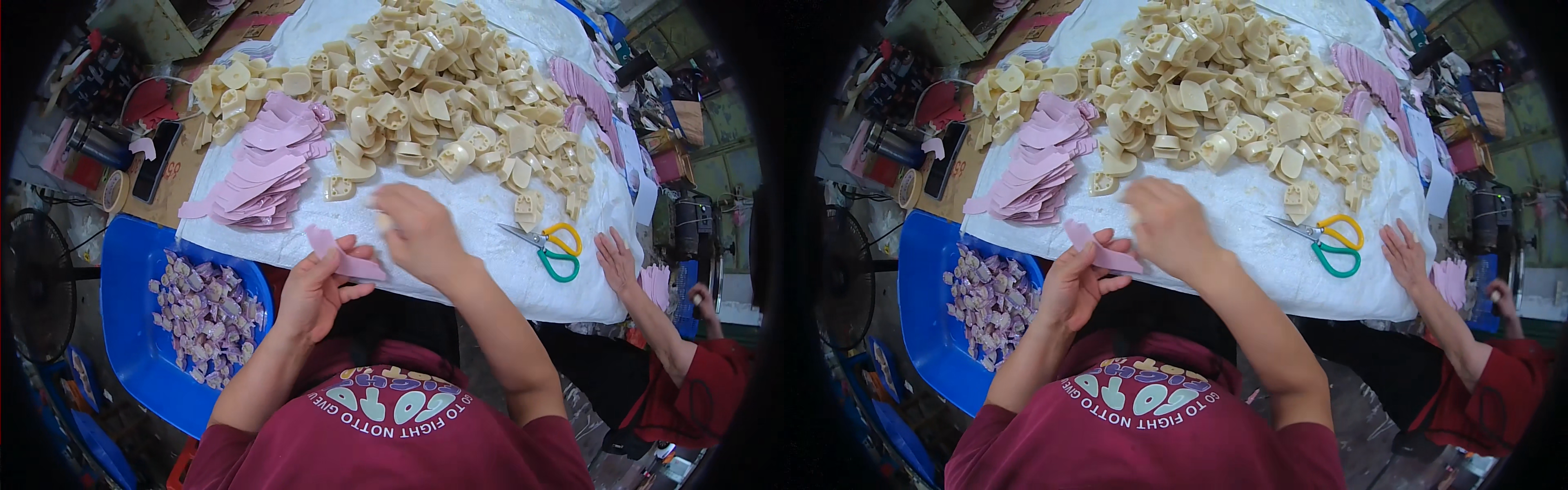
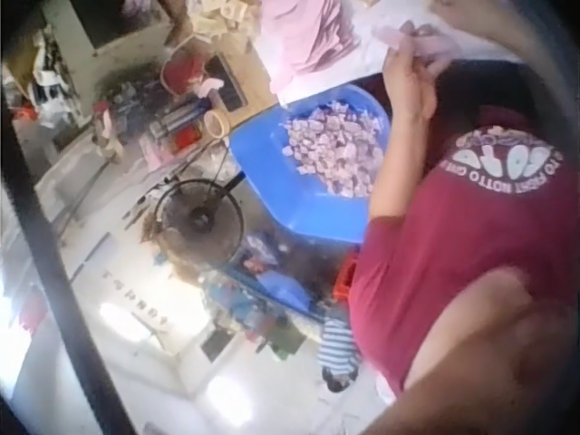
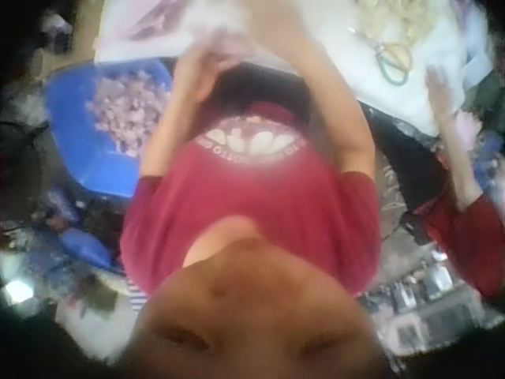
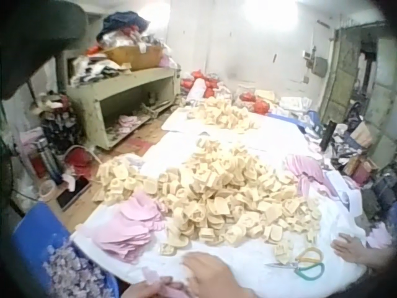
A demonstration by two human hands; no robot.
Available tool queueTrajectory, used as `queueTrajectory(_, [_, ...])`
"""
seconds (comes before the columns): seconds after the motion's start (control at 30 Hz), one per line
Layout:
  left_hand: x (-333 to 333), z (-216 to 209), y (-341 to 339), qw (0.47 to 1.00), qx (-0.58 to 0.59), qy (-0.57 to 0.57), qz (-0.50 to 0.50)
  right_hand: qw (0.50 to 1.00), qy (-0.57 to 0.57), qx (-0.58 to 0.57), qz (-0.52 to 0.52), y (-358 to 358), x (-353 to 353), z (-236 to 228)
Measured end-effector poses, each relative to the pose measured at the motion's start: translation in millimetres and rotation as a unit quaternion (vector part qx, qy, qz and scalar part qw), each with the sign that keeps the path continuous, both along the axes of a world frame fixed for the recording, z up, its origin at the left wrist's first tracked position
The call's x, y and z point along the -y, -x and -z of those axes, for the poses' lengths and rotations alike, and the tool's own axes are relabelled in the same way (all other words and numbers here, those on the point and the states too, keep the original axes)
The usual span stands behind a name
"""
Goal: The person repeatedly picks up pink foam pieces and beige plastic clips, inserts the foam into the clips, and places the assembled units into a blue bin. The process is continuous and repetitive, with the person handling items one at a time.
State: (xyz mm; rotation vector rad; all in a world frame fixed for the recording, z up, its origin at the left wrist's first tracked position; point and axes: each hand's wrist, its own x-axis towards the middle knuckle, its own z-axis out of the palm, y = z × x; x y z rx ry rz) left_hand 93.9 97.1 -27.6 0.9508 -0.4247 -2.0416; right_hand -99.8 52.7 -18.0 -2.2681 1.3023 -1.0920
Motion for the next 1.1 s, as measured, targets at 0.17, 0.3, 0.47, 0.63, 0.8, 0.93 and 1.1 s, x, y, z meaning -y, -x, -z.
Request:
queueTrajectory(0.17, [-4.6, 0.1, -20.3, 0.993, -0.015, 0.022, -0.113, 0.97, -0.099, -0.223, -0.001, -55.2, 41.1, 3.5])
queueTrajectory(0.3, [-5.1, 3.0, -33.7, 0.99, -0.054, 0.049, -0.122, 0.981, -0.101, -0.167, -0.02, -36.0, 25.9, 1.9])
queueTrajectory(0.47, [16.6, -3.5, -9.5, 0.992, -0.047, 0.06, -0.105, 0.943, -0.228, 0.225, 0.091, 7.5, -26.2, -2.1])
queueTrajectory(0.63, [35.9, -13.5, 57.6, 0.99, -0.119, 0.046, -0.057, 0.972, -0.073, 0.223, -0.031, -24.5, -57.2, -16.6])
queueTrajectory(0.8, [32.0, -22.0, 70.8, 0.987, -0.127, 0.067, -0.078, 0.971, -0.135, 0.161, 0.117, -15.1, -74.2, -30.8])
queueTrajectory(0.93, [24.4, -27.9, 73.1, 0.992, -0.084, 0.055, -0.081, 0.927, -0.243, 0.283, 0.036, -1.5, -82.0, -22.9])
queueTrajectory(1.1, [21.2, -25.1, 62.9, 0.989, -0.109, 0.091, -0.045, 0.859, -0.226, 0.447, 0.106, 12.3, -71.9, -43.2])
